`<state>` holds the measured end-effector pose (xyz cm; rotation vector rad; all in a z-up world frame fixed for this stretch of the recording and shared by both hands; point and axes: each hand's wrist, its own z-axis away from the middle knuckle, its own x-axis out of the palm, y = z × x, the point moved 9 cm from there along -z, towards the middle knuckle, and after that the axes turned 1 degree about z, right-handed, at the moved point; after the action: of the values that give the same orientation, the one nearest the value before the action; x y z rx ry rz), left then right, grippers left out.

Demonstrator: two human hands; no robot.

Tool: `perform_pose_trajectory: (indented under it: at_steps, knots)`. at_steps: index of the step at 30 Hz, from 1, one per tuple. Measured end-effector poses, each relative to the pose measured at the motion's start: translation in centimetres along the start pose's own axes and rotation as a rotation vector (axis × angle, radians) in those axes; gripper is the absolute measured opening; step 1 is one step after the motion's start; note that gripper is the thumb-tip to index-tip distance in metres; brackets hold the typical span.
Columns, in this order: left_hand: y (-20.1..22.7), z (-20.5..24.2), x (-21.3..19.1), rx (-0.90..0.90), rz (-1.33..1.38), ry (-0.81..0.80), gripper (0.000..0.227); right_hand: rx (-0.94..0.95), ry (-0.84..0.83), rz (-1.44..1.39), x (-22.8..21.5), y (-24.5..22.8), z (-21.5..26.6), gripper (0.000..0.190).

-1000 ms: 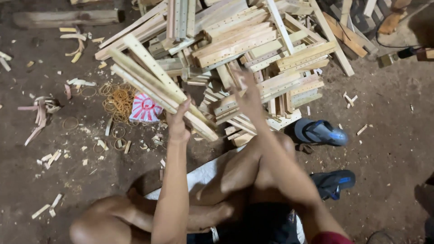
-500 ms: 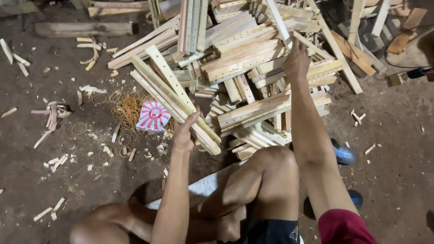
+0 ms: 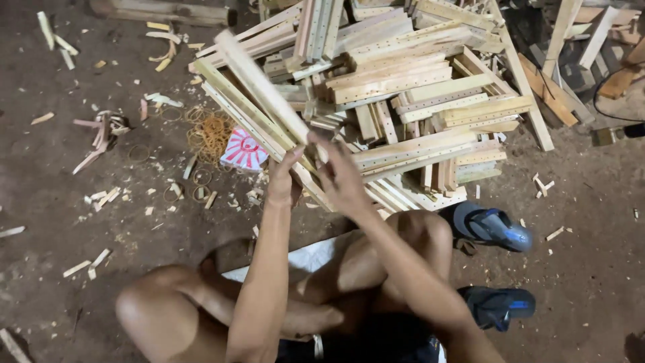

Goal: Picking up wooden slats from a pile, aligning them into small bundles, and securing each bundle with a rubber band.

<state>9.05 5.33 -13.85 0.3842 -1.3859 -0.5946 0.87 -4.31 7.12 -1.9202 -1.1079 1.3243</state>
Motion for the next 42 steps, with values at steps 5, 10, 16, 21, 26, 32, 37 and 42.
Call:
perform_pose_trajectory:
  at_steps: [5,10,16,21,26,32,37,42]
  knots:
    - [5.9,3.2,0.6,0.064,-0.126,0.025,0.069,0.060,-0.072,0.066,3.7,-0.5,2.7,0.043]
    - [10.2,6.3,1.9,-0.014,-0.394,0.183,0.088,0.267,-0.281,-0.070,8.0,0.5,3.6,0.075]
    - [15.5,8.8,1.8,-0.052,-0.769,0.125,0.074,0.409,-0.388,-0.299,12.7,-0.3,3.5,0.118]
    - [16.0,9.1,0.7,0.019,-0.925,-0.141,0.109,0.466,-0.269,-0.516,17.3,5.4,4.6,0.116]
    - [19.3,4.1,-6.8,0.101,-0.745,-0.105,0.106,0.311,-0.265,-0.599,20.7,6.1,3.8,0.106]
    - [24.2,3.6,-1.8,0.390,-0.519,-0.284,0.069,0.135,-0.186,-0.465,24.4,6.5,1.8,0.096]
    - [24.6,5.5,-1.4,0.559,-0.575,-0.215,0.074,0.104,-0.150,-0.448,25.6,7.0,0.6,0.094]
    - [24.0,6.7,-2.1,0.621,-0.555,-0.163,0.076,0.085,-0.169,-0.471,27.4,7.1,-0.1,0.099]
